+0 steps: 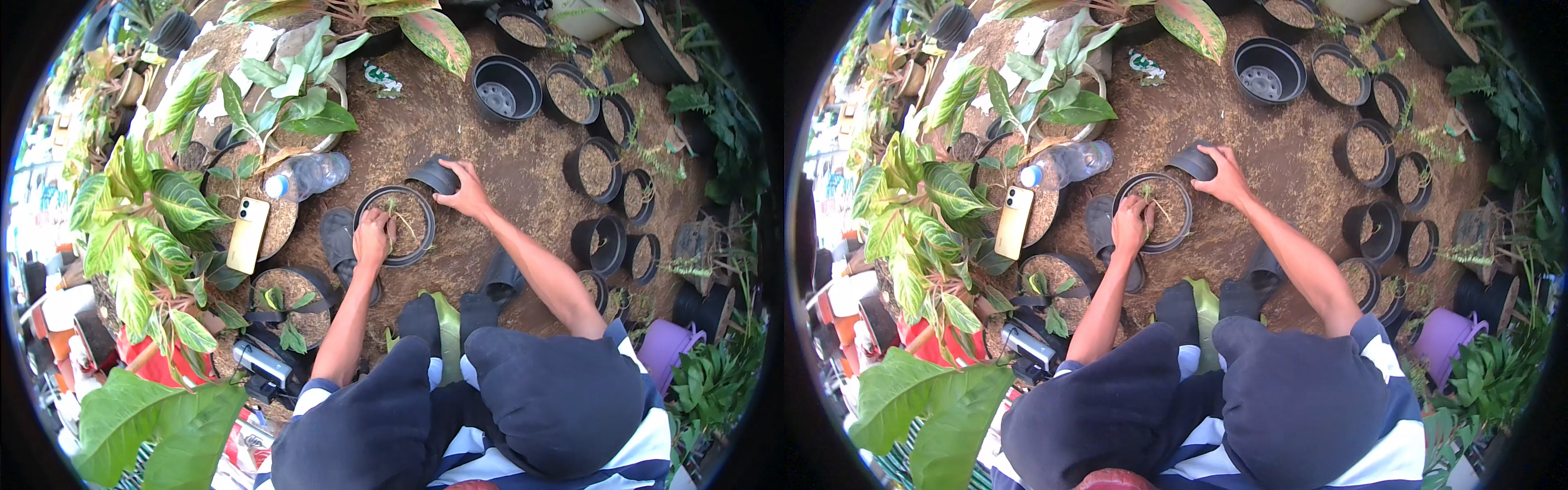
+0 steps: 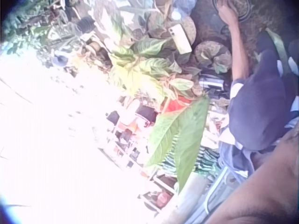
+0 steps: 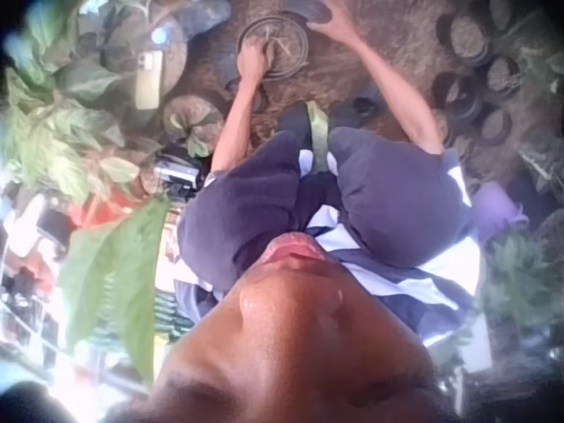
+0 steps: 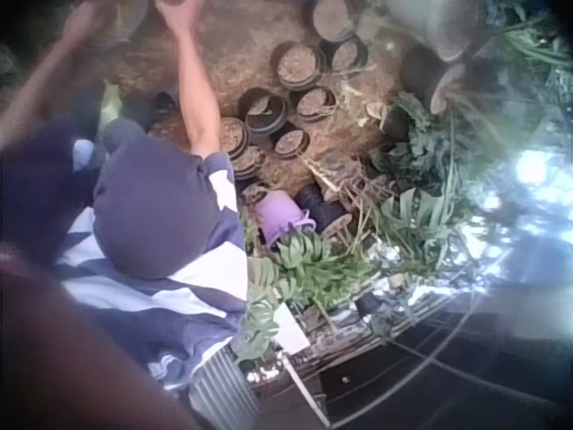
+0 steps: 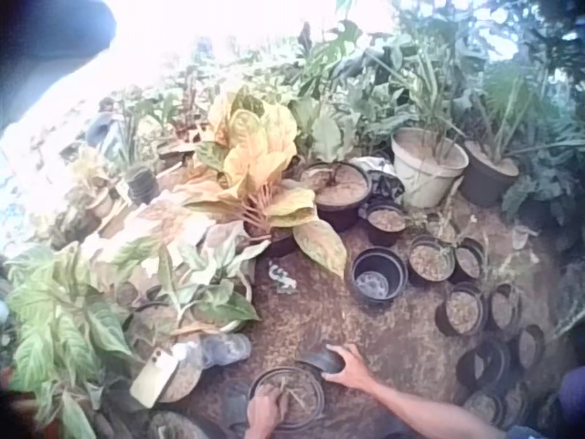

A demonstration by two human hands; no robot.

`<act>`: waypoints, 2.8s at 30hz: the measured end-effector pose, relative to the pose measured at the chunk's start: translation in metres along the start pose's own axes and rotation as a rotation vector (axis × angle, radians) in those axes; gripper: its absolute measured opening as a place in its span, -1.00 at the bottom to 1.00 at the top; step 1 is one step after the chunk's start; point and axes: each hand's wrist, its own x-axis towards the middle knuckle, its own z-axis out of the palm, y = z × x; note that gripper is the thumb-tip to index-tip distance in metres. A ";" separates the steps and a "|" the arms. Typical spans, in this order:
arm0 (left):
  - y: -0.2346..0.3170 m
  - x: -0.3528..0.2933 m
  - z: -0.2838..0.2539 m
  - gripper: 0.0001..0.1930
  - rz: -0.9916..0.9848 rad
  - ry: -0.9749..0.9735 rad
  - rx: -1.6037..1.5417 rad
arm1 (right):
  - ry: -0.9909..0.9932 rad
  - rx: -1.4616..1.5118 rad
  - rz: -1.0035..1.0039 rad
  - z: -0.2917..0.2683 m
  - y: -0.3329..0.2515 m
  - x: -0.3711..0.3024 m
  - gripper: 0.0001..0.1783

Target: The person is transplanting small fern plants into black plastic pots by hand, moving them between pots and handling the soil.

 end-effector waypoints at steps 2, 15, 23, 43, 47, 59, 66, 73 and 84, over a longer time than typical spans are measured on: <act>0.005 0.002 -0.002 -0.85 0.008 0.037 -0.005 | 0.059 -0.032 -0.003 -0.004 0.010 -0.007 -0.09; 0.010 0.002 -0.009 -0.86 -0.007 0.029 -0.094 | 0.256 0.233 0.167 -0.042 -0.023 -0.050 -0.08; 0.014 0.005 -0.010 -0.80 -0.105 -0.041 -0.097 | 0.144 0.077 -0.011 -0.027 -0.102 -0.067 -0.08; 0.003 0.003 0.002 -0.84 -0.030 0.044 -0.070 | 0.155 0.205 0.078 -0.015 -0.088 -0.073 -0.09; -0.003 -0.002 0.002 -0.85 -0.034 0.040 -0.061 | 0.281 0.463 0.247 -0.028 -0.062 -0.064 -0.09; 0.005 0.003 0.002 -0.86 -0.064 0.061 -0.063 | 0.714 -0.264 0.378 -0.105 0.075 -0.090 0.04; 0.001 0.000 0.002 -0.87 -0.089 0.056 -0.052 | 0.327 -0.168 0.348 -0.033 0.042 -0.101 0.07; 0.008 0.003 0.002 -0.86 -0.108 0.040 -0.053 | 0.222 -0.178 0.341 0.029 -0.001 -0.102 0.12; 0.003 0.001 0.006 -0.87 -0.055 0.069 -0.054 | 0.094 0.154 0.602 0.017 -0.008 -0.076 0.18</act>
